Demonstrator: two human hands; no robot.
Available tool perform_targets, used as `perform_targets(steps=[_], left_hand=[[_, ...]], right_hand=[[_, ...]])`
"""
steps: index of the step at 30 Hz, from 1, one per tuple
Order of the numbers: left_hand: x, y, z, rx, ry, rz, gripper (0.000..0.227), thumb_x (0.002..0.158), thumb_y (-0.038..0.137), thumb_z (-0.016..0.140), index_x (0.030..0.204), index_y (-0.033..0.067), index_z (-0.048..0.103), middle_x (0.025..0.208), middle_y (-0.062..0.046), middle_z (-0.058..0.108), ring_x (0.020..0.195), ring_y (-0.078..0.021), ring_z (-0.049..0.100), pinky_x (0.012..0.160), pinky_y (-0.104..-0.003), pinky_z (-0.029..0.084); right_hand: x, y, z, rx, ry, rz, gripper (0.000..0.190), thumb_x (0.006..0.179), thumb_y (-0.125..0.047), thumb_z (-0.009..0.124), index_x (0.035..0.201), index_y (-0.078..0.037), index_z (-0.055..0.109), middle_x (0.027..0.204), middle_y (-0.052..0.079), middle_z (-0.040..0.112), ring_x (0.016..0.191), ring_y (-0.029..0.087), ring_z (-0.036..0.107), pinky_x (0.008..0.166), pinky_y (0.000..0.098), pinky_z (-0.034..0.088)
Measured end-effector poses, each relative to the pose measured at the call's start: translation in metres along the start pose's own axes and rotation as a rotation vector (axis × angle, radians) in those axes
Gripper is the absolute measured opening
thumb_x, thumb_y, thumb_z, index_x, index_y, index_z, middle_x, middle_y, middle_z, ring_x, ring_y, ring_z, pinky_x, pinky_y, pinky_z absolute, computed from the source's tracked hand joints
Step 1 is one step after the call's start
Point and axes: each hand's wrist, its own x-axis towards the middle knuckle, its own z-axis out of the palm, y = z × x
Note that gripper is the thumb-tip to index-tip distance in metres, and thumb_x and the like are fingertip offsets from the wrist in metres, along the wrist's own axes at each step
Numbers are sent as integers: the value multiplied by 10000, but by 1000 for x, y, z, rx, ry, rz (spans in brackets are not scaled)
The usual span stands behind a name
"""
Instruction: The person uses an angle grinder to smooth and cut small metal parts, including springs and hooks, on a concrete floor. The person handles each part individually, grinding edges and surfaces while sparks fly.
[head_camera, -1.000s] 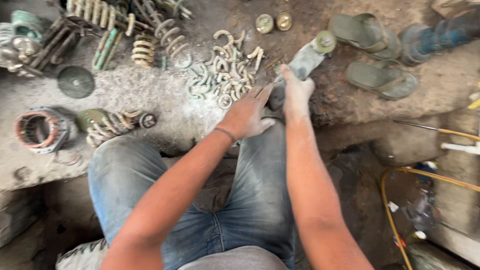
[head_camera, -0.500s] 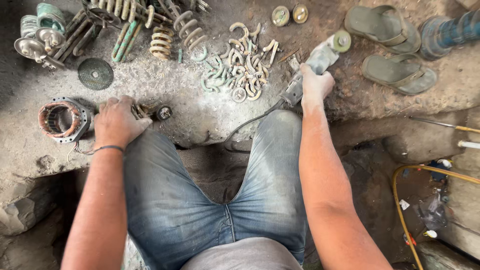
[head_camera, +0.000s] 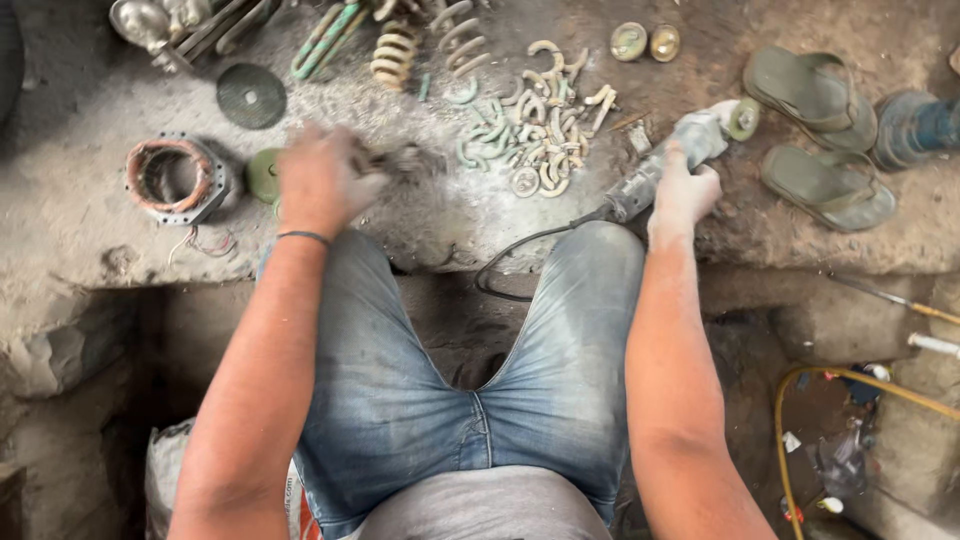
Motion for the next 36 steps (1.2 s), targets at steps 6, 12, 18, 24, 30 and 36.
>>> perform_targets(steps=[6, 12, 18, 24, 30, 36], left_hand=[[10, 39, 13, -328, -69, 163, 592, 755, 445, 803, 1122, 14, 631, 1048, -229, 606, 975, -443, 618, 816, -531, 518], [16, 39, 16, -367, -96, 144, 536, 821, 465, 768, 1020, -11, 623, 1005, -237, 644, 956, -443, 631, 835, -532, 511], [16, 46, 11, -435, -156, 159, 613, 687, 549, 841, 878, -7, 671, 858, -223, 678, 822, -432, 667, 756, -517, 528], [17, 41, 18, -529, -249, 190, 574, 659, 513, 880, 866, 10, 695, 826, -199, 686, 817, -425, 681, 756, -493, 543], [16, 38, 21, -505, -185, 271, 590, 659, 521, 903, 798, -7, 677, 817, -224, 668, 821, -458, 656, 736, -513, 523], [17, 36, 26, -461, -178, 296, 637, 664, 554, 908, 792, -22, 668, 816, -235, 664, 810, -453, 660, 731, -507, 526]], right_hand=[[-33, -43, -5, -307, 265, -667, 385, 846, -181, 859, 1099, 54, 689, 1050, 153, 637, 917, 264, 644, 848, 428, 518], [-175, -91, 49, -294, -496, -455, 306, 898, -252, 759, 1167, -148, 659, 1090, 29, 675, 899, 137, 678, 737, 309, 619], [-218, -107, 76, -329, -707, -977, 343, 950, -230, 781, 1206, -36, 660, 1129, 111, 676, 996, 210, 687, 880, 369, 584], [-200, -88, 84, -310, -779, -717, 349, 985, -346, 724, 1126, -27, 714, 1109, 95, 743, 1038, 199, 732, 909, 323, 577], [-186, -69, 89, -194, -803, -608, 347, 995, -337, 719, 1125, -16, 749, 1025, 58, 749, 940, 137, 669, 855, 277, 518], [-170, -52, 93, -112, -894, -447, 292, 1013, -289, 693, 1148, -44, 778, 942, -15, 731, 859, 42, 590, 794, 218, 488]])
